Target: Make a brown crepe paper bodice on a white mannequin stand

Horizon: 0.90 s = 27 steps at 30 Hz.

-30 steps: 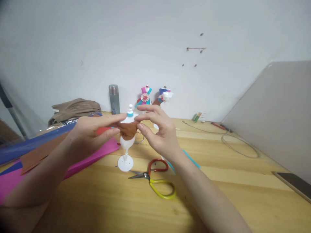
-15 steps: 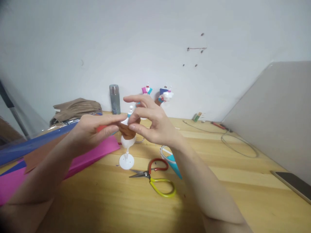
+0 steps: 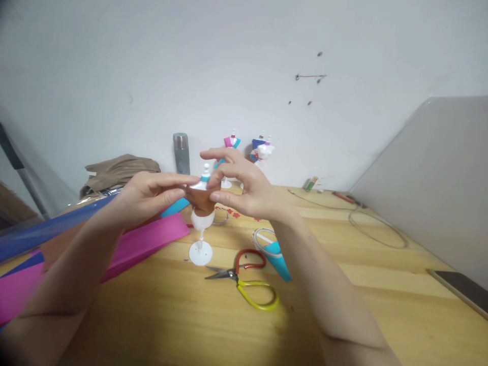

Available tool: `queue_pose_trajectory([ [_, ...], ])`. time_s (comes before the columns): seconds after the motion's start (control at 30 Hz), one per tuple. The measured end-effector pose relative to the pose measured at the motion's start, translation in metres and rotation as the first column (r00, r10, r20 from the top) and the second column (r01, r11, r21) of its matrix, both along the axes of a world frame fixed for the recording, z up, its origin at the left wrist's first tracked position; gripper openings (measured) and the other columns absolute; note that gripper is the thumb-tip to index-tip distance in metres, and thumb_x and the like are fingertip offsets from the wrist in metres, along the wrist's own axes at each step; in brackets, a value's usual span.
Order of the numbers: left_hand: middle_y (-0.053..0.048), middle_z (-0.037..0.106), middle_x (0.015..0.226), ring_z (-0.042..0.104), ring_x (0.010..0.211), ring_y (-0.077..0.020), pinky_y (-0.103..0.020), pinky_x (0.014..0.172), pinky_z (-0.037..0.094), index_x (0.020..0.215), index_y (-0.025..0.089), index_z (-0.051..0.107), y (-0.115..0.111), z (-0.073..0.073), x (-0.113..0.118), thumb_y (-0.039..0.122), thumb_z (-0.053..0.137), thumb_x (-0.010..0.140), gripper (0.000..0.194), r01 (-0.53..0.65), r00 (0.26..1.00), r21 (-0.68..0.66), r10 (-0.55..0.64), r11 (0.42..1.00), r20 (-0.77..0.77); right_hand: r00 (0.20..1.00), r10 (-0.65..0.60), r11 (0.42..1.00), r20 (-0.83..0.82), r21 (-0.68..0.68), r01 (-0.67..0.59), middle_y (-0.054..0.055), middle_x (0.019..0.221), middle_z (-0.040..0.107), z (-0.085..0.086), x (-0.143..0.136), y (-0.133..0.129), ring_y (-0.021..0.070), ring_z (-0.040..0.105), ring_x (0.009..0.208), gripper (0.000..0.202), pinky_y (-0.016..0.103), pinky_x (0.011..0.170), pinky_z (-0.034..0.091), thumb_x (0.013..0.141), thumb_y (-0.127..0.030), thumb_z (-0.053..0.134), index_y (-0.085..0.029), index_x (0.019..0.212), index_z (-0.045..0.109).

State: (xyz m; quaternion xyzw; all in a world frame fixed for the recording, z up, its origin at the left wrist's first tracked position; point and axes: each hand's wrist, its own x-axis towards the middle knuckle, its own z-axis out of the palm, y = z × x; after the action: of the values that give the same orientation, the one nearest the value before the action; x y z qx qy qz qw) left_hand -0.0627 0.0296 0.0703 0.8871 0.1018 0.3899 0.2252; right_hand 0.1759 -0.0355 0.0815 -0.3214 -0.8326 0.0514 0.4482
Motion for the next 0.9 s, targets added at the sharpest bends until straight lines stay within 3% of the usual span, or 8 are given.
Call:
queue_pose_trajectory([
  [0.13, -0.002, 0.081, 0.107, 0.076, 0.101, -0.0191, -0.031, 0.095, 0.061, 0.118, 0.031, 0.077, 0.002, 0.002, 0.001, 0.023, 0.064, 0.091, 0.031, 0.037, 0.999, -0.074, -0.035, 0.997, 0.019, 0.998, -0.024, 1.000, -0.050, -0.009, 0.024, 0.004, 0.134, 0.067, 0.002, 0.002, 0.001, 0.0285, 0.059, 0.131, 0.020, 0.056, 0.113, 0.044, 0.087, -0.044, 0.073, -0.028, 0.075, 0.072],
  [0.3, -0.005, 0.081, 0.104, 0.077, 0.092, -0.0175, -0.027, 0.083, 0.064, 0.115, 0.026, 0.079, 0.003, 0.004, 0.001, 0.021, 0.065, 0.091, 0.028, 0.087, 0.996, -0.168, -0.082, 0.982, 0.033, 0.998, 0.009, 1.000, -0.063, -0.010, -0.009, 0.005, 0.137, 0.066, 0.001, 0.007, 0.002, 0.0288, 0.057, 0.134, 0.011, 0.057, 0.114, 0.044, 0.086, -0.041, 0.075, -0.030, 0.085, 0.076],
  [0.53, -0.006, 0.080, 0.109, 0.078, 0.095, -0.0181, -0.028, 0.084, 0.064, 0.113, 0.025, 0.079, 0.004, 0.004, 0.002, 0.020, 0.065, 0.091, 0.027, 0.120, 0.992, -0.193, -0.112, 0.974, 0.052, 0.988, -0.011, 1.000, -0.154, -0.005, 0.011, 0.003, 0.132, 0.069, -0.006, 0.011, 0.010, 0.0267, 0.061, 0.129, 0.016, 0.057, 0.115, 0.044, 0.088, -0.046, 0.073, -0.031, 0.083, 0.075],
  [0.7, -0.005, 0.080, 0.110, 0.077, 0.096, -0.0174, -0.027, 0.085, 0.063, 0.115, 0.025, 0.079, 0.005, 0.004, 0.001, 0.018, 0.065, 0.090, 0.030, 0.086, 0.996, -0.122, -0.083, 0.989, 0.028, 0.956, 0.009, 1.000, -0.293, -0.017, -0.015, 0.004, 0.121, 0.076, -0.012, 0.014, 0.014, 0.0267, 0.067, 0.122, 0.018, 0.054, 0.110, 0.049, 0.087, -0.048, 0.074, -0.032, 0.094, 0.077],
  [0.9, -0.004, 0.081, 0.107, 0.077, 0.094, -0.0165, -0.026, 0.087, 0.062, 0.119, 0.024, 0.077, 0.009, 0.002, -0.003, 0.013, 0.065, 0.089, 0.034, -0.029, 0.999, 0.109, 0.027, 0.994, 0.018, 0.966, -0.005, 1.000, -0.259, -0.001, 0.005, 0.004, 0.119, 0.077, -0.026, 0.010, 0.013, 0.0254, 0.064, 0.128, 0.020, 0.050, 0.112, 0.048, 0.096, -0.040, 0.066, -0.032, 0.110, 0.077],
])
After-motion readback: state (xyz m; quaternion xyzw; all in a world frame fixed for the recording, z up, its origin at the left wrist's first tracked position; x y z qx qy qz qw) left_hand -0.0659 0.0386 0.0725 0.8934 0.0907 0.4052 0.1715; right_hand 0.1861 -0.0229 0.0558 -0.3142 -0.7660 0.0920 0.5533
